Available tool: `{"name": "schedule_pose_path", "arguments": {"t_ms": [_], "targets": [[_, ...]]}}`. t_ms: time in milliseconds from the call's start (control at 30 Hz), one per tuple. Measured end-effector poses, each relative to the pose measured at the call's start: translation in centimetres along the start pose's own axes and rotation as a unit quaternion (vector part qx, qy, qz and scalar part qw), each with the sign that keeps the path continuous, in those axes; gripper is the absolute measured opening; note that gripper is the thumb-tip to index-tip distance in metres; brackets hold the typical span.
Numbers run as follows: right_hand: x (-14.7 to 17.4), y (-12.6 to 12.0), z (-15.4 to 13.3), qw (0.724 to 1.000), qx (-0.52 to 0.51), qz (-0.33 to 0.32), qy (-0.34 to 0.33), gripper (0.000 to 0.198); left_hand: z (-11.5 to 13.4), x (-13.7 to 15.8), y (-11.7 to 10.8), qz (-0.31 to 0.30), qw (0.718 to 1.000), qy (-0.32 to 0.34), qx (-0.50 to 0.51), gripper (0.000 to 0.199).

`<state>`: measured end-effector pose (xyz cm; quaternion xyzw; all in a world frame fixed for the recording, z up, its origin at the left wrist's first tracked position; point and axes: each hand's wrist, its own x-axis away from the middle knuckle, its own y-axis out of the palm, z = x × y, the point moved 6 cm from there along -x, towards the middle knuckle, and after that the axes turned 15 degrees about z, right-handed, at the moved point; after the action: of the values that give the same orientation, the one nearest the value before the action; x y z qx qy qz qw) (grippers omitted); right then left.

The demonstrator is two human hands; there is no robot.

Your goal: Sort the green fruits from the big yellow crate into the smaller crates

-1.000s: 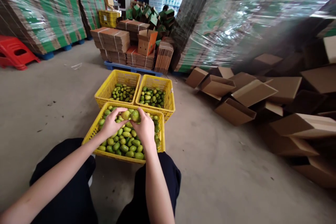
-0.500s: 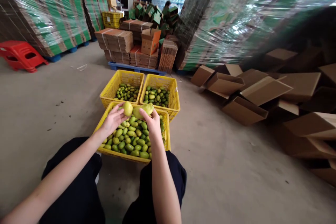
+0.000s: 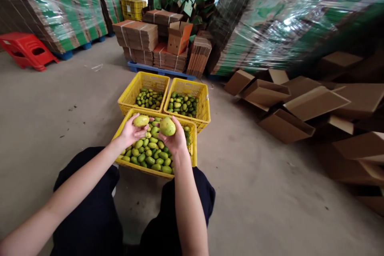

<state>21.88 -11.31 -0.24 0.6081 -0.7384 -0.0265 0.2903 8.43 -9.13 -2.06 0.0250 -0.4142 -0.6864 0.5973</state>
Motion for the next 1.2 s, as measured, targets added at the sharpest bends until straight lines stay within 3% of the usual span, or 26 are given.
{"name": "schedule_pose_path", "arguments": {"t_ms": [300, 533, 833, 1200], "targets": [[0.8, 1.4, 1.0, 0.997, 0.024, -0.042, 0.062, 0.042, -0.5, 0.6, 0.7, -0.016, 1.000, -0.019, -0.016, 0.046], [1.0, 1.2, 1.0, 0.994, -0.032, -0.035, 0.102, 0.039, -0.4, 1.2, 1.2, -0.059, 0.997, -0.005, -0.043, 0.024], [0.1, 1.3, 1.5, 0.989, -0.075, -0.074, 0.103, 0.033, -0.7, 0.3, 0.7, 0.007, 0.999, 0.004, -0.040, 0.029], [0.5, 1.5, 1.1, 0.991, -0.074, -0.100, 0.055, 0.016, -0.5, 0.7, 0.7, -0.013, 0.995, 0.063, -0.074, 0.025]]}}
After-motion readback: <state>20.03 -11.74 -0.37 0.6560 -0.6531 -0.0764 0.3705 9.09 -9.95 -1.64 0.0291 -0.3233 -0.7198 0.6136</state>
